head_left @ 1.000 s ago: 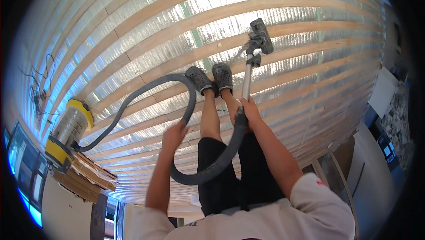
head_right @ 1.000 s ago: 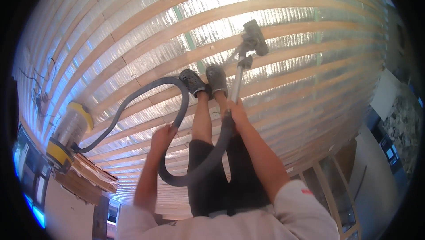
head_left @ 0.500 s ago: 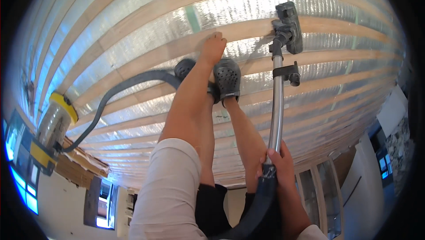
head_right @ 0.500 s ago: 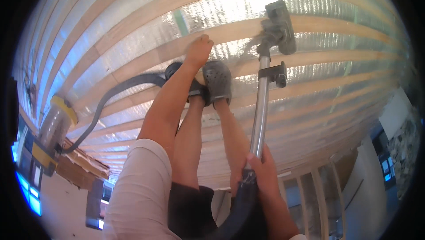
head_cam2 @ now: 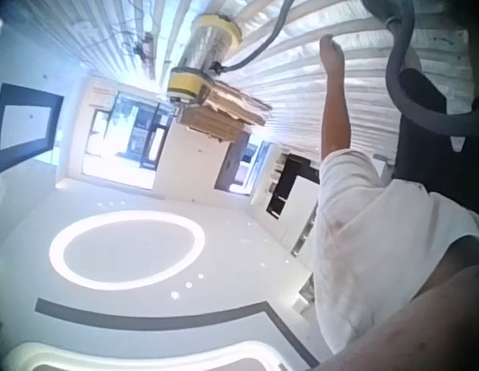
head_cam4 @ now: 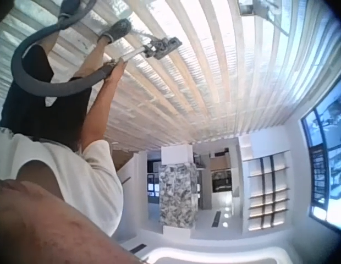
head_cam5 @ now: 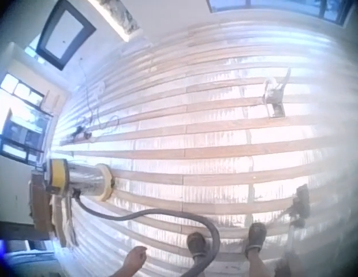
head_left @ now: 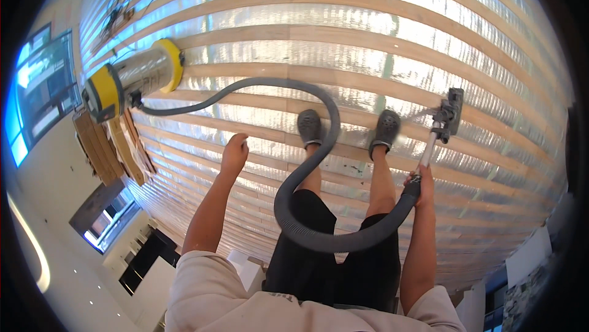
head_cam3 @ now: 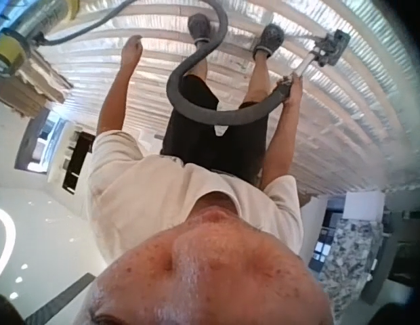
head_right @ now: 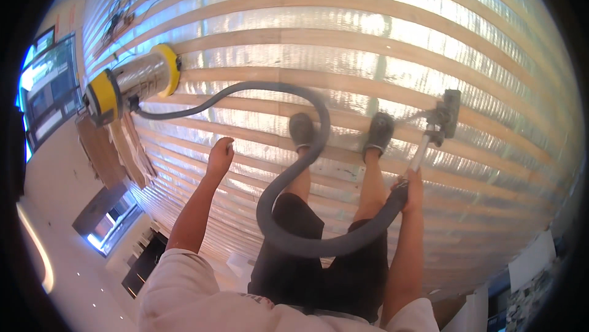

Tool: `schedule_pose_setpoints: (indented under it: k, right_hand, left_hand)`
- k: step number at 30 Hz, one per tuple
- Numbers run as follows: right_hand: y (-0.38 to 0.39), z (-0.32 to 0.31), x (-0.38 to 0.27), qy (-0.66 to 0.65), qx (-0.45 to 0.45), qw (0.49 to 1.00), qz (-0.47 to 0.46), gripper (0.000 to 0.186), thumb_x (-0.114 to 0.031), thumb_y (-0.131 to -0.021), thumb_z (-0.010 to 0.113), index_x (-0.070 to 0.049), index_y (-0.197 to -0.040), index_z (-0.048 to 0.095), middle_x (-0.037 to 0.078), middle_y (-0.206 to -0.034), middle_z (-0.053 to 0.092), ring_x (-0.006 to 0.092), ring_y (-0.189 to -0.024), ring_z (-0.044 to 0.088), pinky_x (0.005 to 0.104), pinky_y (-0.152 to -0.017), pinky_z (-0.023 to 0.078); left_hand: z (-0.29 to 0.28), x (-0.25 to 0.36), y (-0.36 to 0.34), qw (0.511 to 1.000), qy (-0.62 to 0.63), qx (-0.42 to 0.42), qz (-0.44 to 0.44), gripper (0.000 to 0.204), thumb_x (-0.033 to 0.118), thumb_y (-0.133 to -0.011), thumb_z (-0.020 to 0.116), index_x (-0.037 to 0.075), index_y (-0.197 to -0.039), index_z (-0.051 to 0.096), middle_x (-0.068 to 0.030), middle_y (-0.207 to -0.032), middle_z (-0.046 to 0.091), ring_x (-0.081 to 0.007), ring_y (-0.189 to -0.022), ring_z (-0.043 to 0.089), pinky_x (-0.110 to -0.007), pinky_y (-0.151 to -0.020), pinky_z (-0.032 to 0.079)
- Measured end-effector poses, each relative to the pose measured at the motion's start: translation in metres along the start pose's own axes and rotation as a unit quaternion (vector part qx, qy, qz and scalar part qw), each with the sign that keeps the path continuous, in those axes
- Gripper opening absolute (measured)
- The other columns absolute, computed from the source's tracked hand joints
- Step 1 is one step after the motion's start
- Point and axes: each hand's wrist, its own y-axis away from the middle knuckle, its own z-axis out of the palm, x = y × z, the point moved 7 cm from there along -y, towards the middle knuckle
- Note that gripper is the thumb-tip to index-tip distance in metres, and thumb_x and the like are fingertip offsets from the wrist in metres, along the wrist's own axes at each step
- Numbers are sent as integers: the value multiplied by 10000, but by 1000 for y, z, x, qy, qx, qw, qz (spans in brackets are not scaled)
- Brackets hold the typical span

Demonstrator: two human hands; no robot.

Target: The person positions wooden planks onto a foil-covered floor, secures them with tape by hand, and then vacuums the area using a canister vacuum cleaner.

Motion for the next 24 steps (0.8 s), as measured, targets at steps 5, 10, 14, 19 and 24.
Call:
schedule_pose_setpoints:
  k: [5,10,14,19,24]
  right_hand:
    - [-31,21,19,31,38,999,-23,281,-341,-923,646,-166,-1050,466,60,-731,542,198,-555,563,342,-474,523]
    - [-66,74,66,-37,95,995,-25,263,-314,-959,582,-109,-820,492,33,-635,500,163,-517,525,300,-480,496]
    - [-61,171,150,118,32,992,-43,256,-329,-956,562,-93,-865,523,21,-617,487,189,-508,533,322,-500,510]
    - [-72,260,278,165,26,986,-28,197,-289,-922,584,-103,-922,520,75,-727,529,241,-625,572,418,-604,533]
    - [9,375,398,135,25,991,5,196,-240,-921,602,-116,-943,452,99,-734,537,263,-606,591,440,-579,540]
  left_hand:
    - [-60,-136,86,986,46,8,-161,251,34,-864,585,46,-1112,626,-180,-1089,643,-369,-931,641,-411,-787,531]
    - [-100,-231,90,998,18,39,-43,290,-11,-824,590,58,-1103,626,-136,-1213,585,-351,-998,632,-436,-820,539]
    - [-152,-401,99,995,-73,-45,-47,337,-5,-832,524,63,-1140,642,-177,-1280,551,-362,-1048,618,-451,-876,528]
    - [-445,-655,92,922,-332,115,-165,336,92,-935,456,29,-1246,565,-199,-1218,602,-352,-1084,590,-419,-895,502]
    - [-606,-791,179,874,-413,163,-197,422,256,-984,485,51,-1351,529,-219,-1249,604,-442,-1151,566,-438,-993,476]
